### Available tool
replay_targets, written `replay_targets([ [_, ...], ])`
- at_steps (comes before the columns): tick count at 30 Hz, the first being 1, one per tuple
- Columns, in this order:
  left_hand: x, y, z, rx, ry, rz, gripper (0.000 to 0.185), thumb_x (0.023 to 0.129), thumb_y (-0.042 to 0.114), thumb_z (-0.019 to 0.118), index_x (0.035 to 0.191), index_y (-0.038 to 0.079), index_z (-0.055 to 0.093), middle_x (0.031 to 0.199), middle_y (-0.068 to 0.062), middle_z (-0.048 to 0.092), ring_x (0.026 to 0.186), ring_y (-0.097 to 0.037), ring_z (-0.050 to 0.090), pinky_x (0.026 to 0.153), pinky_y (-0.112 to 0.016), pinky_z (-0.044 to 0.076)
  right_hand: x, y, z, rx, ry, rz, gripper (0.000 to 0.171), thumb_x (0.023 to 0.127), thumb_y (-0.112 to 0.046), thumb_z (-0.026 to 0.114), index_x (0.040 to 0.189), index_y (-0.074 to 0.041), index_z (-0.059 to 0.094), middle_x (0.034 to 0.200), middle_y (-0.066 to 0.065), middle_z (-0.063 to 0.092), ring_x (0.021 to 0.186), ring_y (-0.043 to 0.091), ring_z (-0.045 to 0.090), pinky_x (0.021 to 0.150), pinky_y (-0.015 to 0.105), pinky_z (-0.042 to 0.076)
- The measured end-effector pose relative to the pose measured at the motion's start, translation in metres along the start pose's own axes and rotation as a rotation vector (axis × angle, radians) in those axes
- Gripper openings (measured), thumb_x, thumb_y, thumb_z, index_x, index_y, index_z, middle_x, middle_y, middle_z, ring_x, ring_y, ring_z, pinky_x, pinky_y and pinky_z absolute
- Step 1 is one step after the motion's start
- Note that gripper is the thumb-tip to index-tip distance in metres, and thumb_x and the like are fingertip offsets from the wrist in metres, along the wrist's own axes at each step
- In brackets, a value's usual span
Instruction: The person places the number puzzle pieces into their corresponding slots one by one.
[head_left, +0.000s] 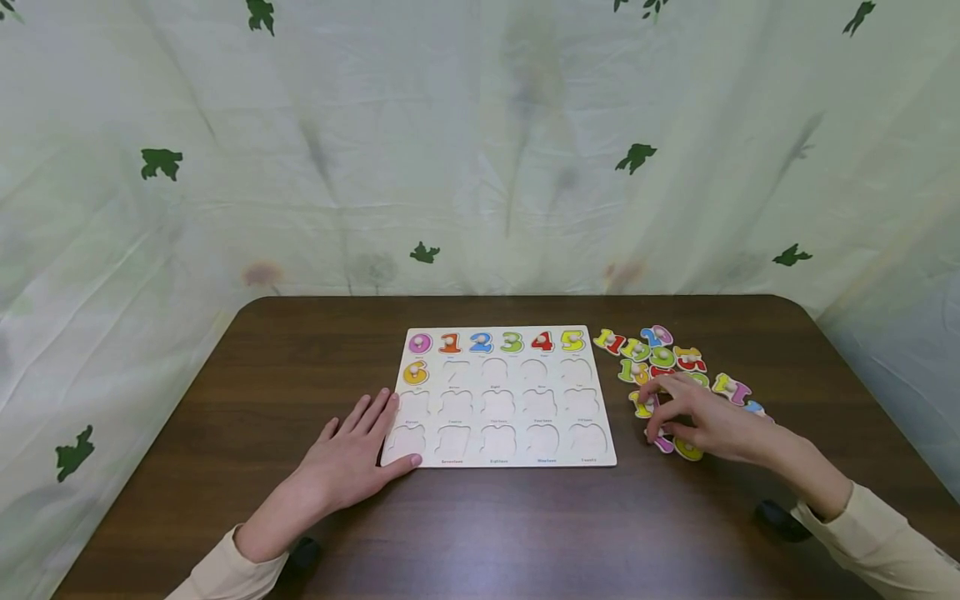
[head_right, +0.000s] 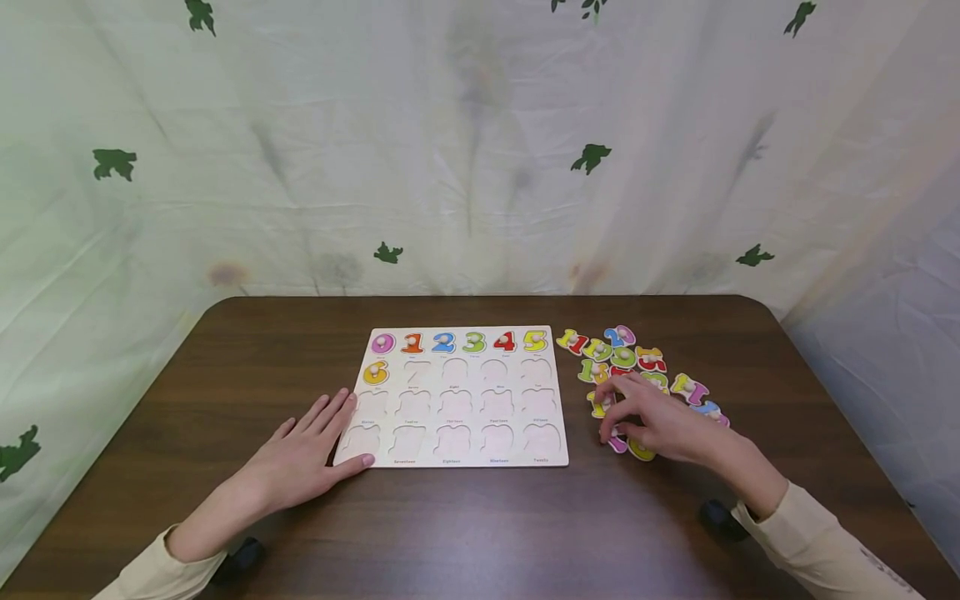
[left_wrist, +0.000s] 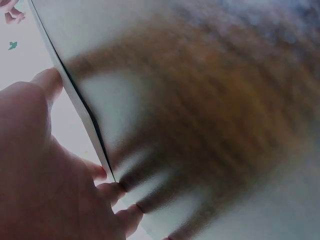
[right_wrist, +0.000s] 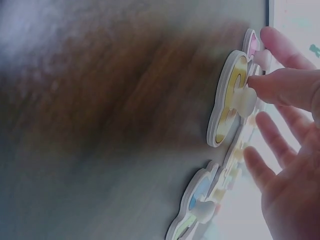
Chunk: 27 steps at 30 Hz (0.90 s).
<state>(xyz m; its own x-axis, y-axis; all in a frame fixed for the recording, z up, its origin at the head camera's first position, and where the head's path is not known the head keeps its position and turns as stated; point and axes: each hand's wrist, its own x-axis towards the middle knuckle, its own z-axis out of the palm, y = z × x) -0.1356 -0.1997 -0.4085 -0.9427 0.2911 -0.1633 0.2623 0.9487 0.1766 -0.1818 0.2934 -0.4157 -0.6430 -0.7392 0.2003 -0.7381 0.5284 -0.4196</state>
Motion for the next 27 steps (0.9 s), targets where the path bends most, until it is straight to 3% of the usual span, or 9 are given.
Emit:
replay_targets([
  [15,-0.0011,0.0009,-0.0009,-0.002,0.007,0.005,0.098,0.089,0.075,0.045,0.157,0.008,0.023,0.162,-0.013,0.018,0.147,-0.037,0.017,0.106,-0.068,0.022,0.001,0.0033,0.0007,-0.016,0.053,-0.007,0.042,0.076,0.006,0.079,0.093,-0.031,0.071,0.117,0.002,0.056,0.108,0.022,0.049,0.087,0.041,0.04],
  [27,-0.0009,-0.0002,0.0007,0.0,0.011,0.006,0.099,0.088,0.076,0.044,0.157,0.008,0.023,0.162,-0.013,0.018,0.147,-0.037,0.018,0.106,-0.068,0.022,0.0027,0.0083,0.0024,0.011,0.077,0.11,0.039,0.075,0.002,0.082,0.091,-0.032,0.072,0.118,0.002,0.057,0.109,0.025,0.049,0.09,0.047,0.038],
])
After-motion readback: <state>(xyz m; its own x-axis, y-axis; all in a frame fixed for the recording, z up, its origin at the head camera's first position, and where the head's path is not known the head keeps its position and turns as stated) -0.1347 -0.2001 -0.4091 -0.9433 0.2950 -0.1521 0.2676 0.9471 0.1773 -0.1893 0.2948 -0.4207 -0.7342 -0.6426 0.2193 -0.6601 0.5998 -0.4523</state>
